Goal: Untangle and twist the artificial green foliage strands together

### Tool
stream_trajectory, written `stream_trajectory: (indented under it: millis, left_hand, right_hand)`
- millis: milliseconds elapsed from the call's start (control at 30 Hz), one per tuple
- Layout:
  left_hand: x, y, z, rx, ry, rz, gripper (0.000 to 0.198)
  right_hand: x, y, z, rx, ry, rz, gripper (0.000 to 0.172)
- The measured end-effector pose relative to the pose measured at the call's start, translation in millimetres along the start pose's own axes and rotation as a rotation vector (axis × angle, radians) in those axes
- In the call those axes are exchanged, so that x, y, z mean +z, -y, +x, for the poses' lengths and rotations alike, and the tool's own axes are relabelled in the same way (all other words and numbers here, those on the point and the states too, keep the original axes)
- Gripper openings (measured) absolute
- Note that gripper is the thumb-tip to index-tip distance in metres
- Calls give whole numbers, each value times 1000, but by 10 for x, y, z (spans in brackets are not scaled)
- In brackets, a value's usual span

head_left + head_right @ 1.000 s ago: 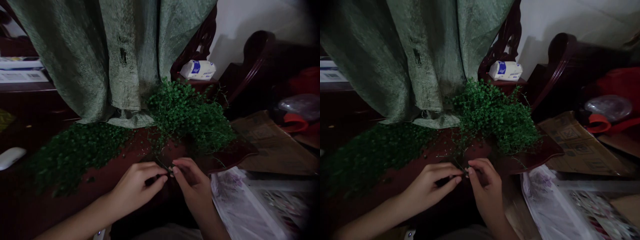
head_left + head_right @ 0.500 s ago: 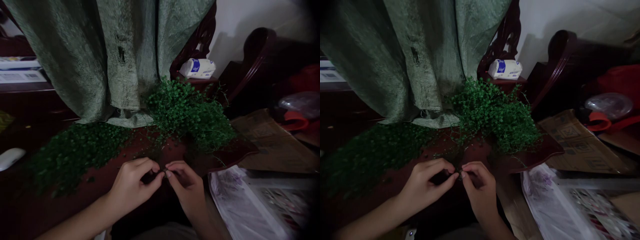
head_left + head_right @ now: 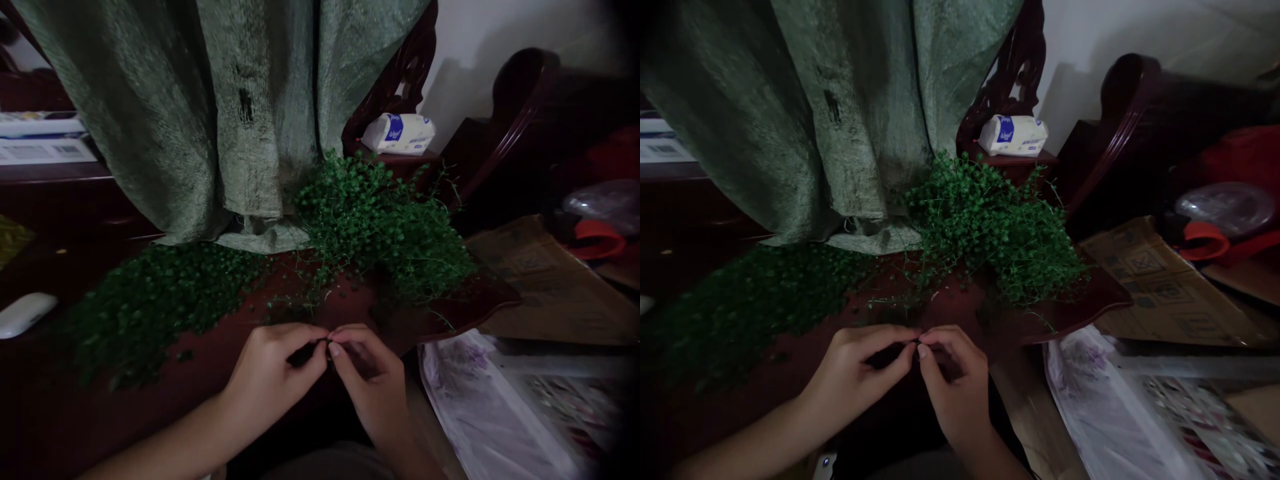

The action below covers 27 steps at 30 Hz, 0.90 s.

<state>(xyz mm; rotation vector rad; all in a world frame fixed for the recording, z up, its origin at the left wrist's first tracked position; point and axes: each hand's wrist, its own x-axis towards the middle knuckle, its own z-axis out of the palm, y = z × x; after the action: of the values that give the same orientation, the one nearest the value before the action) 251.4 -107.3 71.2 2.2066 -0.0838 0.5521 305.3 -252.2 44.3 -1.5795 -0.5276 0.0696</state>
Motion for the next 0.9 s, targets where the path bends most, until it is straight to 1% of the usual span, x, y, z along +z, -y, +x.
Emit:
stream_trajectory:
  millis: [167,300,433,500,567,633,767,900]
  left_hand:
    - [6,4,-50,129,42,248,11]
    - [21,-4,-55,151,64,329,14]
    - [22,-18,-54,142,69,321,15]
    - [19,-23,-57,126,67,316,15]
    - [18,-21,-62,122,69,331,15]
    - [22,-8,-68,154,80,372,15]
    - [35,34,-83,282,81,468,14]
    - [29,40,-80,363,73,508,14]
  right_hand:
    - [-10,11,0,7,20,-26,10]
    - [-25,37,6,-51,56,-63,10]
    - [-70,29,43,-74,141,-97,16]
    - [-107,15,71,-85,205,-158,19]
    - [-145,9,96,-118,281,-230,16]
    - [-177,16,114,-157,331,-289,13]
    - [-200,36,122,-180,323,-359,12]
    - [-176,32,120,-124,302,-365,13]
